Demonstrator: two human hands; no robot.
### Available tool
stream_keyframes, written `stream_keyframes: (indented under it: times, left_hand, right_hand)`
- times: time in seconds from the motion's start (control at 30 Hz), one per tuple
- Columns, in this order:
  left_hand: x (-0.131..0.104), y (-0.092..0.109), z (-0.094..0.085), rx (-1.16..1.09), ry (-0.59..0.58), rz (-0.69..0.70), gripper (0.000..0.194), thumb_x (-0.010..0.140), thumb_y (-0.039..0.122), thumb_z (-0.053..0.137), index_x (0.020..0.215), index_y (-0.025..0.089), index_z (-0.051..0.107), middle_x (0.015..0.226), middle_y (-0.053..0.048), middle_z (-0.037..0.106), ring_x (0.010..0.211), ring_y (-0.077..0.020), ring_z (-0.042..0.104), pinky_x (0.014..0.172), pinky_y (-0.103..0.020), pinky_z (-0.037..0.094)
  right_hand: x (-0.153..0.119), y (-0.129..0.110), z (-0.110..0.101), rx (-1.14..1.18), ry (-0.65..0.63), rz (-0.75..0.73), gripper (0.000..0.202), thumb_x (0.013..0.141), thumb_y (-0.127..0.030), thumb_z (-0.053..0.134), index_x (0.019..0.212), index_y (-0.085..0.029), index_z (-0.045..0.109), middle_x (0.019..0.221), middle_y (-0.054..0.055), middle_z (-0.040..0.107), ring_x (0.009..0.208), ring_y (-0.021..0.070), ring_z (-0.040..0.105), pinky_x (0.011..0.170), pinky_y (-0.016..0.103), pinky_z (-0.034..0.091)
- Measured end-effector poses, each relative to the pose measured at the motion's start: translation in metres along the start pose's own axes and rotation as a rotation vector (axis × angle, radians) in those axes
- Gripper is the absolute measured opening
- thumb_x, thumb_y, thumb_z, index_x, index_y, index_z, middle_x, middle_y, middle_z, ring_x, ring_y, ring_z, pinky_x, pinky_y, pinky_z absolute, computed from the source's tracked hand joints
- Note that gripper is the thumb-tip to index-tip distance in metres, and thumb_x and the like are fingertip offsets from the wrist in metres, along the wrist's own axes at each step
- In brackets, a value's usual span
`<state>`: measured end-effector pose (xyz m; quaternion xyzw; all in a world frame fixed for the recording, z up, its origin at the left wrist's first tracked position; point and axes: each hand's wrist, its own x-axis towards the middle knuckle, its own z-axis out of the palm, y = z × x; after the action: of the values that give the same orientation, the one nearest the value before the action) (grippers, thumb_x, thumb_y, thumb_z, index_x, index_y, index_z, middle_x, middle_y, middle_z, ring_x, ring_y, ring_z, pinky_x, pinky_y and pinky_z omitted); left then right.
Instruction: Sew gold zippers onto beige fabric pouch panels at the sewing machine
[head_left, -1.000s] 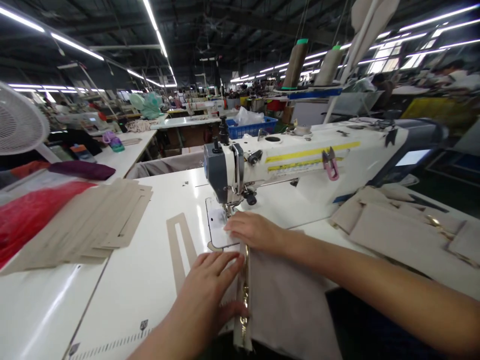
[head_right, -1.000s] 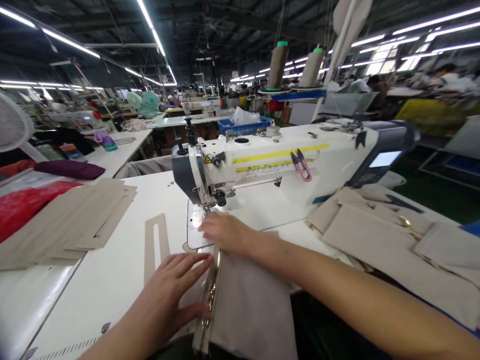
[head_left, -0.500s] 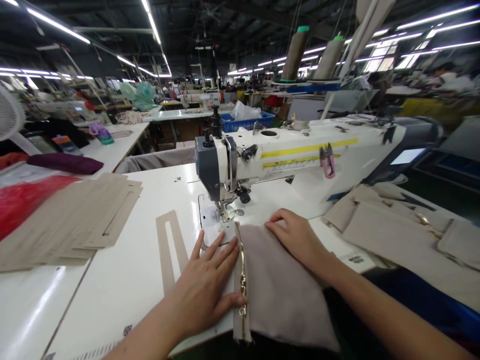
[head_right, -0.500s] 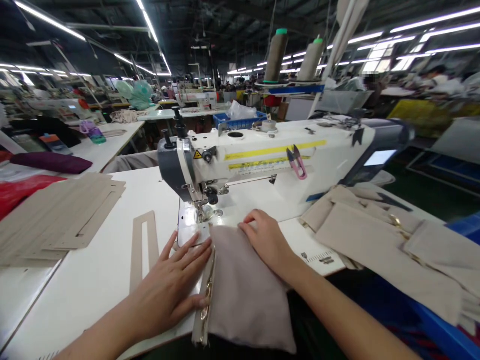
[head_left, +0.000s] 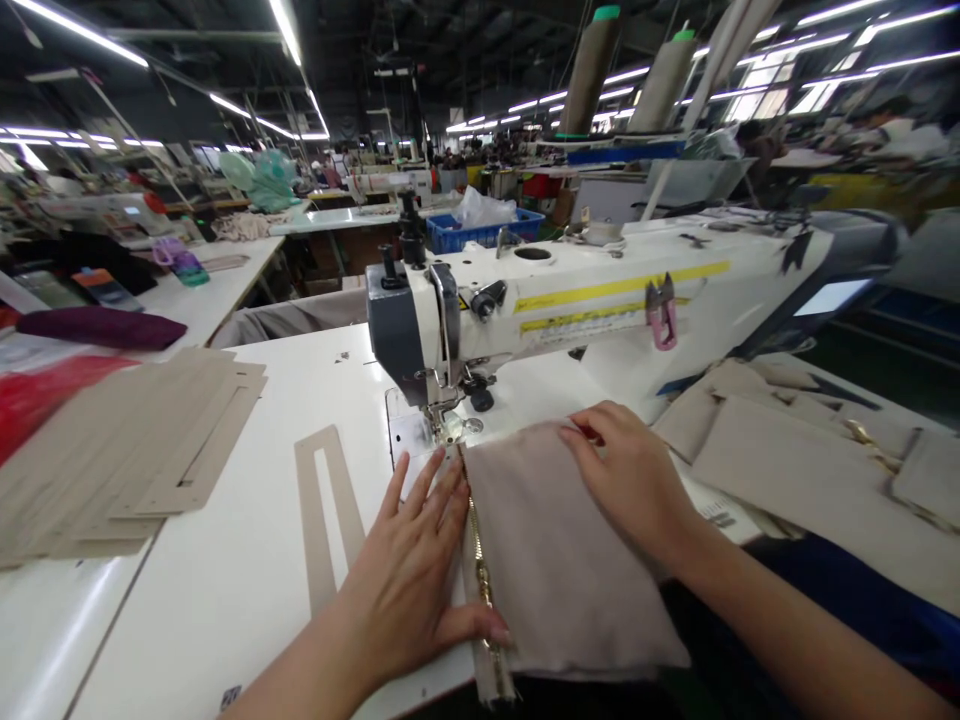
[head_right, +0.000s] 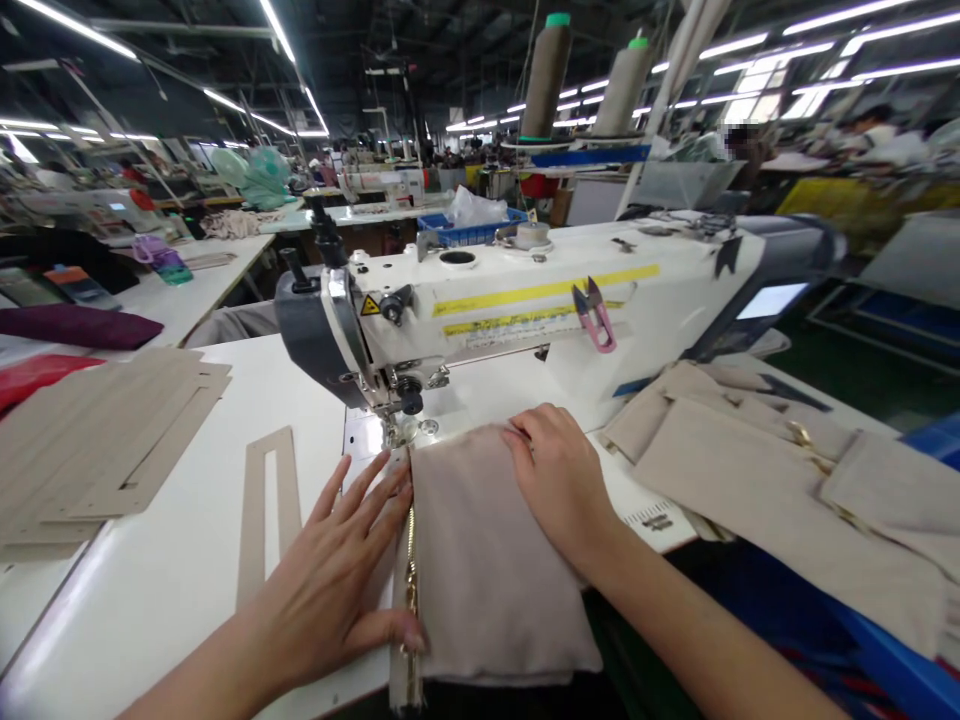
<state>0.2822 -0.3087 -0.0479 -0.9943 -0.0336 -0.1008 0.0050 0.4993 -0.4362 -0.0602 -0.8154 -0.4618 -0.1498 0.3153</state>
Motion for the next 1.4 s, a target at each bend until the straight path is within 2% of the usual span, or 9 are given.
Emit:
stream_keyframes:
  times: [0.27,0.43,0.6,0.73,0.83,0.93,1.17,1.27,1.4]
  left_hand:
    - [0.011,0.000,0.005,0.009,-0.065,-0.086,0.108,0.064,0.084,0.037,0.131,0.000,0.041,0.138,-0.026,0.037,0.132,-0.0400,0.028,0.110,-0.058,0.007]
    - [0.014,-0.003,0.009,0.028,-0.071,-0.122,0.112,0.063,0.084,0.038,0.134,-0.002,0.034,0.140,-0.028,0.033,0.132,-0.0414,0.025,0.109,-0.060,0.007]
    - [0.010,-0.005,0.012,0.029,-0.082,-0.123,0.112,0.064,0.082,0.041,0.135,-0.003,0.032,0.141,-0.029,0.029,0.132,-0.0438,0.024,0.108,-0.060,0.006]
    - [0.009,-0.003,0.016,0.029,-0.068,-0.124,0.112,0.064,0.083,0.038,0.137,-0.001,0.029,0.144,-0.027,0.026,0.133,-0.0432,0.021,0.108,-0.059,0.006]
    - [0.011,0.000,0.017,0.024,-0.087,-0.136,0.113,0.064,0.084,0.035,0.137,-0.002,0.028,0.144,-0.028,0.023,0.134,-0.0425,0.018,0.109,-0.058,0.005]
    - [0.009,-0.005,0.012,0.012,-0.133,-0.121,0.114,0.064,0.084,0.036,0.138,-0.002,0.024,0.145,-0.028,0.021,0.135,-0.0408,0.015,0.109,-0.057,0.004]
    - [-0.077,-0.030,-0.010,0.161,-0.021,-0.273,0.108,0.069,0.074,0.049,0.144,0.009,0.004,0.149,-0.024,0.012,0.134,-0.0423,0.018,0.104,-0.064,0.017]
    - [-0.111,-0.009,-0.018,0.094,-0.125,-0.152,0.107,0.067,0.068,0.055,0.144,0.010,0.011,0.148,-0.021,0.020,0.132,-0.0416,0.026,0.102,-0.059,0.028]
    - [-0.117,0.020,-0.023,0.050,-0.075,-0.178,0.066,0.080,0.025,0.047,0.142,0.028,0.025,0.147,-0.006,0.031,0.129,-0.0311,0.036,0.100,-0.047,0.040]
  right_hand:
    - [0.019,0.001,0.014,-0.190,-0.256,0.182,0.021,0.091,-0.024,0.035,0.098,-0.015,0.054,0.078,0.009,0.067,0.072,0.0243,0.063,0.061,0.029,0.040]
    - [0.002,-0.004,0.014,-0.372,-0.399,0.033,0.040,0.093,-0.027,0.040,0.130,-0.011,0.037,0.090,0.012,0.068,0.068,0.0244,0.064,0.055,0.029,0.039]
    - [-0.001,-0.005,0.007,-0.579,-0.417,-0.095,0.032,0.092,-0.015,0.037,0.121,-0.013,0.051,0.084,0.012,0.066,0.066,0.0240,0.062,0.053,0.030,0.039]
    - [0.007,-0.032,0.004,-0.485,-0.258,-0.345,0.031,0.088,-0.010,0.035,0.105,-0.009,0.061,0.109,0.020,0.061,0.106,0.0321,0.053,0.083,0.045,0.044]
    - [0.000,-0.048,0.022,-0.183,-0.347,-0.543,0.042,0.093,-0.023,0.031,0.130,-0.008,0.045,0.139,0.015,0.041,0.131,0.0260,0.031,0.107,0.049,0.026]
    - [-0.010,-0.048,0.042,-0.063,-0.451,-0.499,0.049,0.094,-0.028,0.028,0.139,-0.007,0.032,0.146,0.012,0.030,0.136,0.0228,0.022,0.111,0.049,0.018]
    - [-0.013,-0.039,0.042,0.155,-0.355,-0.511,0.042,0.093,-0.025,0.033,0.130,-0.010,0.046,0.137,0.015,0.044,0.129,0.0234,0.035,0.108,0.049,0.027]
    - [-0.012,-0.039,0.039,0.254,-0.317,-0.586,0.033,0.091,-0.025,0.040,0.115,-0.012,0.058,0.121,0.014,0.056,0.115,0.0223,0.048,0.101,0.043,0.037]
    - [-0.013,-0.039,0.039,0.239,-0.344,-0.586,0.047,0.086,-0.034,0.050,0.124,-0.007,0.051,0.125,0.018,0.052,0.117,0.0263,0.045,0.100,0.045,0.037]
